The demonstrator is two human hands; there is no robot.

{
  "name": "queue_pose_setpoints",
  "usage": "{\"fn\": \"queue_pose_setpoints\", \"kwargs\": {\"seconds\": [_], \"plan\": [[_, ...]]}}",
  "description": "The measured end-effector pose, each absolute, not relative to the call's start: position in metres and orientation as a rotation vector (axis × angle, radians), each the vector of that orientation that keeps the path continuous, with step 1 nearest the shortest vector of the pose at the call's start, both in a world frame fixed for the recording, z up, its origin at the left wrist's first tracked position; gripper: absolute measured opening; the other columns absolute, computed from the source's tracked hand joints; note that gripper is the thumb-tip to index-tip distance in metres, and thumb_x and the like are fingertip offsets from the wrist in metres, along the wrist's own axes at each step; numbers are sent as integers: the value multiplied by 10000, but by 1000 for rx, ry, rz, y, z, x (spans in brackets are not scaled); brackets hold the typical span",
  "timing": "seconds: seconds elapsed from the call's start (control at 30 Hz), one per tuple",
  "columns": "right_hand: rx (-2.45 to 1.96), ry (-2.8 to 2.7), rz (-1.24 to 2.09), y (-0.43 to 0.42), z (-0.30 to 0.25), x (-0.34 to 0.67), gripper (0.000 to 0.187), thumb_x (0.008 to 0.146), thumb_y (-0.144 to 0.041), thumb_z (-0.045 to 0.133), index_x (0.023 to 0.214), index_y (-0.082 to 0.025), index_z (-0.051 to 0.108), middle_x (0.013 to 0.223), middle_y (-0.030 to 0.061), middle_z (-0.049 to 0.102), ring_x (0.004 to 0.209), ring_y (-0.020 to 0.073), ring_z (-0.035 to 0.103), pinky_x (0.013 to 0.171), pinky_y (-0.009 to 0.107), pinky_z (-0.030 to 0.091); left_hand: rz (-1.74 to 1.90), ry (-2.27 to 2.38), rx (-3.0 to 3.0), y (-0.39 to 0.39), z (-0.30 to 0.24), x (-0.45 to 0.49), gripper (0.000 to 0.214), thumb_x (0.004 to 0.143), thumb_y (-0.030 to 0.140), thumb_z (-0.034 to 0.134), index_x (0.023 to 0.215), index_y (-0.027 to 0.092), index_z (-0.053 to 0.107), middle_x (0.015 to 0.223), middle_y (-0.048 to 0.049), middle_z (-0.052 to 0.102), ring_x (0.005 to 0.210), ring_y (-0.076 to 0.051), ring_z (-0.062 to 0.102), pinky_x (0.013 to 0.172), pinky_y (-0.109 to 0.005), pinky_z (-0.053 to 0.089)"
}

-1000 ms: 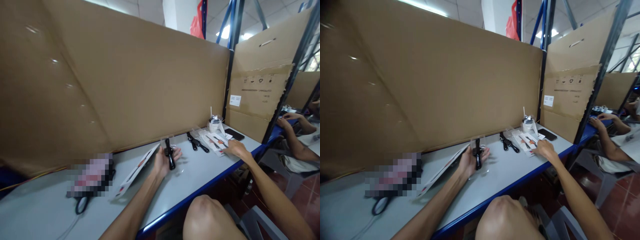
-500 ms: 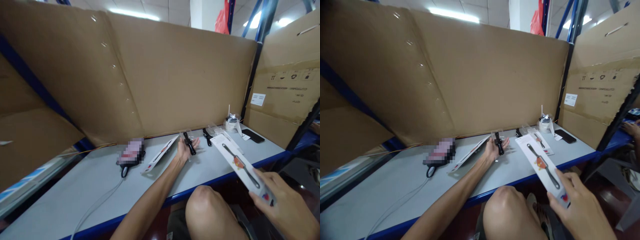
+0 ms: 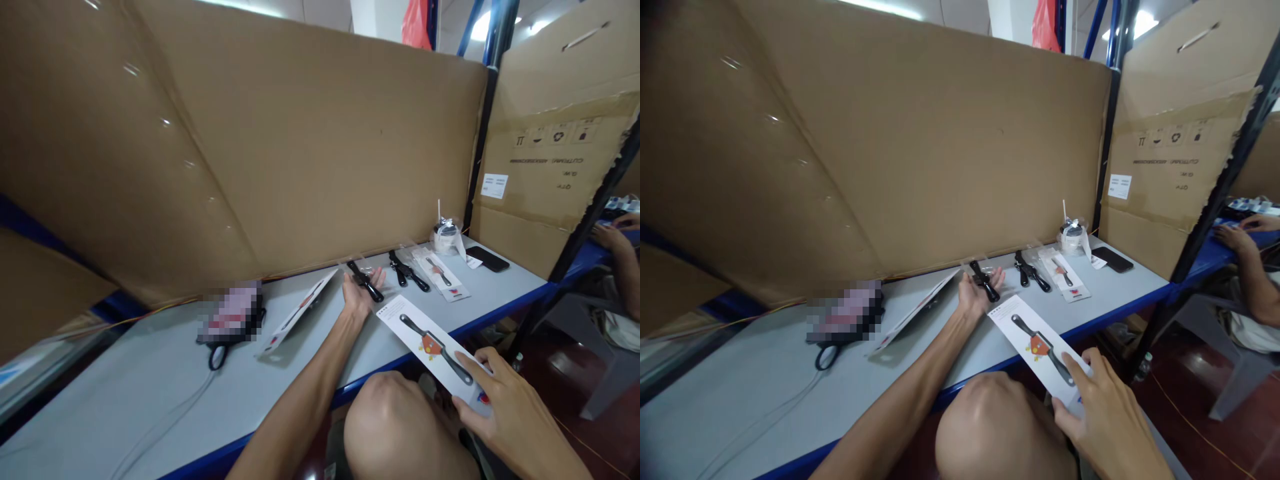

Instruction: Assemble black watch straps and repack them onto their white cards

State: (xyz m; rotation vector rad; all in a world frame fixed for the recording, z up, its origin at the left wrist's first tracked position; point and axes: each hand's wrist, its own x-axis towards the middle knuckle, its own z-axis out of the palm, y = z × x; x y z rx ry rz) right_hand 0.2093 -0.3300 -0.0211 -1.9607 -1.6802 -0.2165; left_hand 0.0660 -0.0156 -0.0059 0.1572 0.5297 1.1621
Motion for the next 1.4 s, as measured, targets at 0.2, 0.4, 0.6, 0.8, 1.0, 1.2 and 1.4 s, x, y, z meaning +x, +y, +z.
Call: {"fn": "queue_pose_setpoints", "kwargs": {"seconds": [0.2,0.4,0.6,0.8,1.0,1.2,1.4], "plan": [[-1959,-1706,-351,-325,-25,205,433,801,-336,683,1230,-302,736,1010,83,682,774,261,710,595,342,558,1166,523,149,-19,-2,72,517,1064,572,261,1144,169,575,972,-138,667,1044,-316,750,883,-515,638],[-1945,-1738,-438,-319,-21,198,433,809,-338,682,1239,-302,727,1003,90,687,803,281,706,601,357,553,1196,522,136,-18,-3,73,485,1064,569,294,975,186,578,952,-135,667,1063,-318,744,913,-517,622],[-2016,-1685,-526,-272,-12,168,366,833,-343,728,1188,-254,742,994,115,696,838,278,695,686,352,556,1172,497,154,-16,-14,75,494,1047,593,368,859,190,585,895,-116,691,1037,-304,754,933,-485,611],[-2079,-1650,-409,-211,-2,149,311,874,-335,736,1144,-180,750,1019,145,713,911,295,705,743,361,566,1075,482,211,-22,-18,77,602,1020,660,349,1036,149,668,924,-163,758,993,-345,761,881,-505,621],[-1449,-1533,-449,-204,-17,162,231,1041,-292,533,1123,-212,734,1104,122,721,1048,267,672,920,408,553,1006,476,232,-20,-16,72,763,1013,687,277,1315,75,618,1054,-232,772,969,-374,762,833,-531,628],[-1248,-1534,-408,-178,-16,166,279,1035,-230,463,1099,-220,734,1128,119,700,1139,287,625,1019,475,500,987,452,265,-25,-19,72,706,1013,676,331,1207,97,685,919,-182,773,840,-325,762,810,-479,632],[-1402,-1578,-400,-130,-6,155,284,1028,-282,465,1145,-182,704,1192,151,680,1133,297,598,1009,459,475,967,436,325,-29,-22,77,584,1038,594,373,995,123,716,797,-136,746,867,-314,760,879,-456,613]]}}
